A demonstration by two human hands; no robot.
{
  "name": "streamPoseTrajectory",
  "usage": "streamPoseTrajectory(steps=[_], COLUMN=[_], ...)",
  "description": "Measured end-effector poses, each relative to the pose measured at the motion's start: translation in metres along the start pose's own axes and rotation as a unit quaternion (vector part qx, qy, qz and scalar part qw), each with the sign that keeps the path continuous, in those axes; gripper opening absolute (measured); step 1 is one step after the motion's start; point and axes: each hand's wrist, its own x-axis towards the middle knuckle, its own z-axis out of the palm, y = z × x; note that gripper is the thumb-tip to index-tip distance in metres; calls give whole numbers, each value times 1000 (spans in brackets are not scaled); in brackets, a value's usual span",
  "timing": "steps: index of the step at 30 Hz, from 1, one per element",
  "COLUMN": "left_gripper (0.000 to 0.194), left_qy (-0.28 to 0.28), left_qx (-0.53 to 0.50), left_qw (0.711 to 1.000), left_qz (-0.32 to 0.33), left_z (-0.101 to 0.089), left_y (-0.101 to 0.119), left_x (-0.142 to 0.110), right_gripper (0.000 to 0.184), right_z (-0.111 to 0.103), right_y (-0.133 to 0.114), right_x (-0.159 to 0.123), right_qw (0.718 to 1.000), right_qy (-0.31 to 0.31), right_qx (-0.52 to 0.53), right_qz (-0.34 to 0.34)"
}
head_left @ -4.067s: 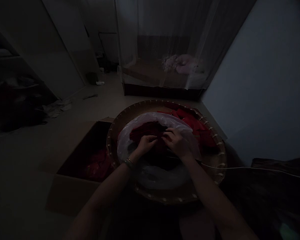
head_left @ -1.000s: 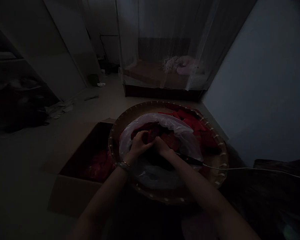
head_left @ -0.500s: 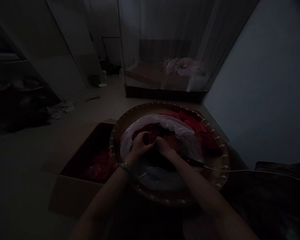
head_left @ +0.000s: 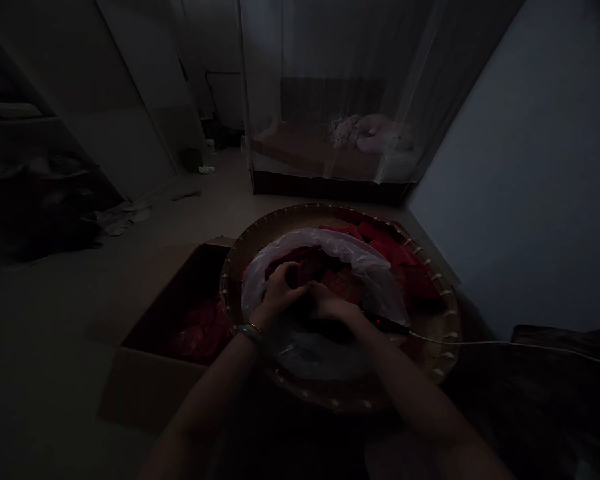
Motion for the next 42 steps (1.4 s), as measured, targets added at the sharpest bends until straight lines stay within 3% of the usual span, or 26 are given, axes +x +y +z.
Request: streamPoseTrajectory(steps=[7, 11, 15, 17, 19, 24, 26, 32, 36, 42], left_gripper=[43, 42, 42, 40, 39, 40, 40, 38, 39, 43], left_qy=[-4, 5, 12, 16, 21, 24, 26, 16, -4, -52], left_qx=[11, 12, 9, 9, 8, 6, 6, 13, 25, 43], left_qw=[1000, 1000, 1000, 1000, 1000, 1000, 1000, 1000, 999, 996], left_qz=[-2, -2, -6, -7, -7, 0, 1, 7, 27, 56], left_z=[-1, -1, -2, -2, -2, 0, 0, 0, -1, 0], left_y=[-1, 1, 4, 5, 5, 2, 2, 3, 1, 2], left_x=[0, 0, 1, 1, 1, 1, 1, 1, 0, -1], right_gripper=[34, 31, 40, 41, 41, 29, 20, 35, 33, 30], right_z=[12, 1, -12, -17, -20, -24, -25, -21, -19, -43], right_y=[-8, -4, 11, 15, 17, 13, 11, 6, 7, 2], right_x=[11, 6, -2, -4, -6, -12, -14, -10, -8, -13], right_qw=[999, 997, 973, 943, 896, 723, 672, 606, 568, 533], right_qy=[-5, 22, 81, 103, 109, 89, 97, 116, 171, 276], right_qx=[-28, 69, 217, 316, 425, 666, 713, 771, 791, 794], right_qz=[-18, -14, -25, 3, 60, 161, 177, 158, 150, 91])
